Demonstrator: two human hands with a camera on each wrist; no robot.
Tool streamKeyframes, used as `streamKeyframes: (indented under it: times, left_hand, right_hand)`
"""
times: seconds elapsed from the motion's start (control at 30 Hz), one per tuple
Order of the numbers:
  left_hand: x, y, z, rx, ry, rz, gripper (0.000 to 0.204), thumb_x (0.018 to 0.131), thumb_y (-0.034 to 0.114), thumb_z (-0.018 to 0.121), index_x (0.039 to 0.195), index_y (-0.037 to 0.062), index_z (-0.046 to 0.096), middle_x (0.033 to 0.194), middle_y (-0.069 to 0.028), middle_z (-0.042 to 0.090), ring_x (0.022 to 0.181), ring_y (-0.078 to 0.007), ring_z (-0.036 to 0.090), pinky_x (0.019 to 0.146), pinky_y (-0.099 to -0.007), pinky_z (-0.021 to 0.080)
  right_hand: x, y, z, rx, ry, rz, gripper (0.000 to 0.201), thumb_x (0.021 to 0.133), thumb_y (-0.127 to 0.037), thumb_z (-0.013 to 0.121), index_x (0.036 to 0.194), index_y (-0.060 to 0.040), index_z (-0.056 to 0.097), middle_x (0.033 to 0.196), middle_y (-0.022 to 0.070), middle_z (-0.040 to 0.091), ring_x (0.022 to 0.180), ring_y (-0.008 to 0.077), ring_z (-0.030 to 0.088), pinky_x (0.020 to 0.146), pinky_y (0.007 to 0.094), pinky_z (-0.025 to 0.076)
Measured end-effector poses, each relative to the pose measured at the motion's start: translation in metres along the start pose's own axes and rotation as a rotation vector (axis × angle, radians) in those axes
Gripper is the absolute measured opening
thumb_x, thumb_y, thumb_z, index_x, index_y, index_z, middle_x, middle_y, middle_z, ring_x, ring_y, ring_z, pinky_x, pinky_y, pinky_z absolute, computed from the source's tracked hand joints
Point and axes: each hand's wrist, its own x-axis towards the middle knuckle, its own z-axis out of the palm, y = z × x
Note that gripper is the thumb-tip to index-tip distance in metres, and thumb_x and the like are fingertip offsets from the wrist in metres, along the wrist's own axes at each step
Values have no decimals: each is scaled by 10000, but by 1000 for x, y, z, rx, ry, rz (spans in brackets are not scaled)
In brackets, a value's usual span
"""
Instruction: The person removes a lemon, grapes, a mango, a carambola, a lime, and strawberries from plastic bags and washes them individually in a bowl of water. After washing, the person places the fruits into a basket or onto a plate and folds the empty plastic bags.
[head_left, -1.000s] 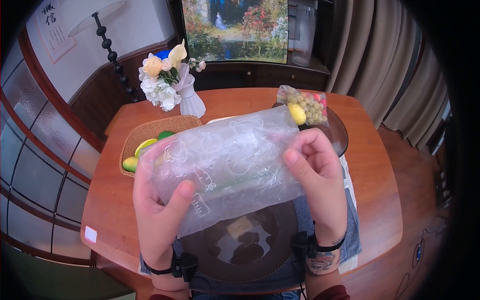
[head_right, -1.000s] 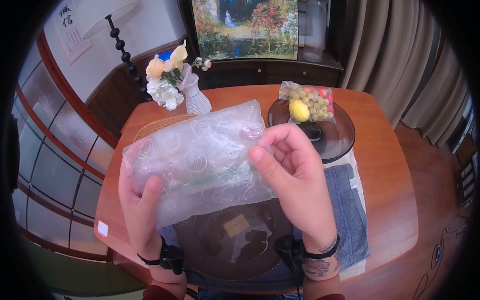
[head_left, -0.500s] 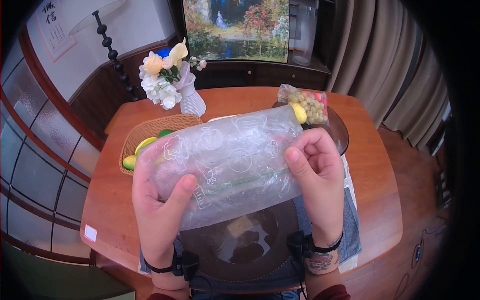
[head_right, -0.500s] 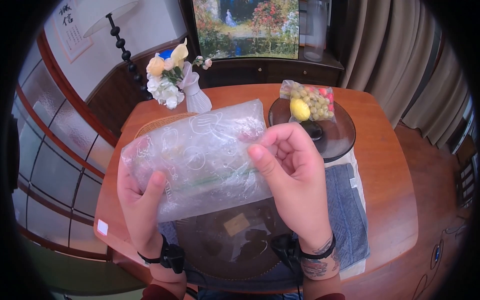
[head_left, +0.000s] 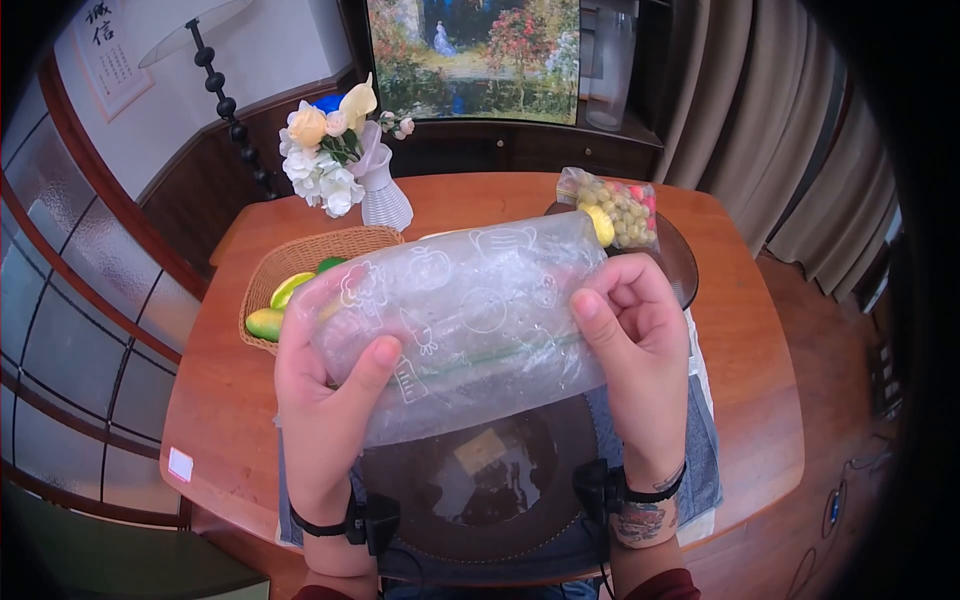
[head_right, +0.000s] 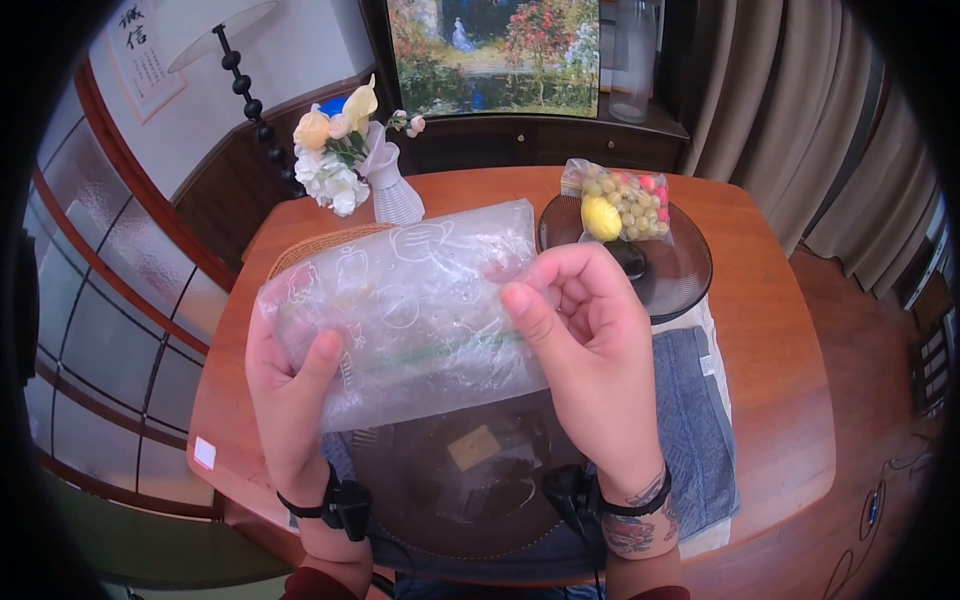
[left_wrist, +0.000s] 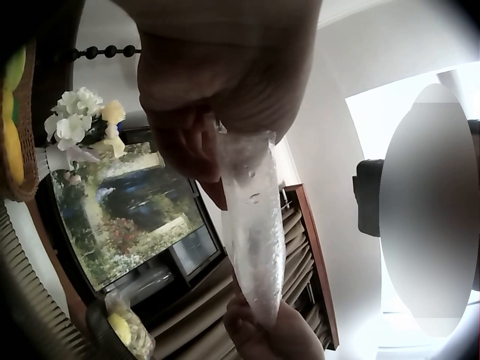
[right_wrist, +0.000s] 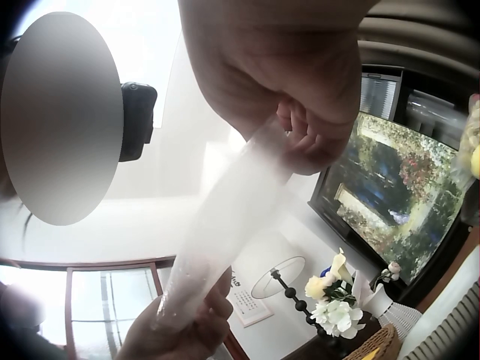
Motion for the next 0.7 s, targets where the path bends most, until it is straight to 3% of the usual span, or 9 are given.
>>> streamKeyframes:
  times: [0.7]
  left_hand:
    - [1,-2,-2,-31,-7,7,483,898,39,701,1332,24,488,1254,-107,569,1108,-182,598,941,-303,504]
  right_hand:
    - [2,3,1,-6,33,26,145,958,-92,667,1023,-47,545,927,-48,577,840,11,534,739,165,433]
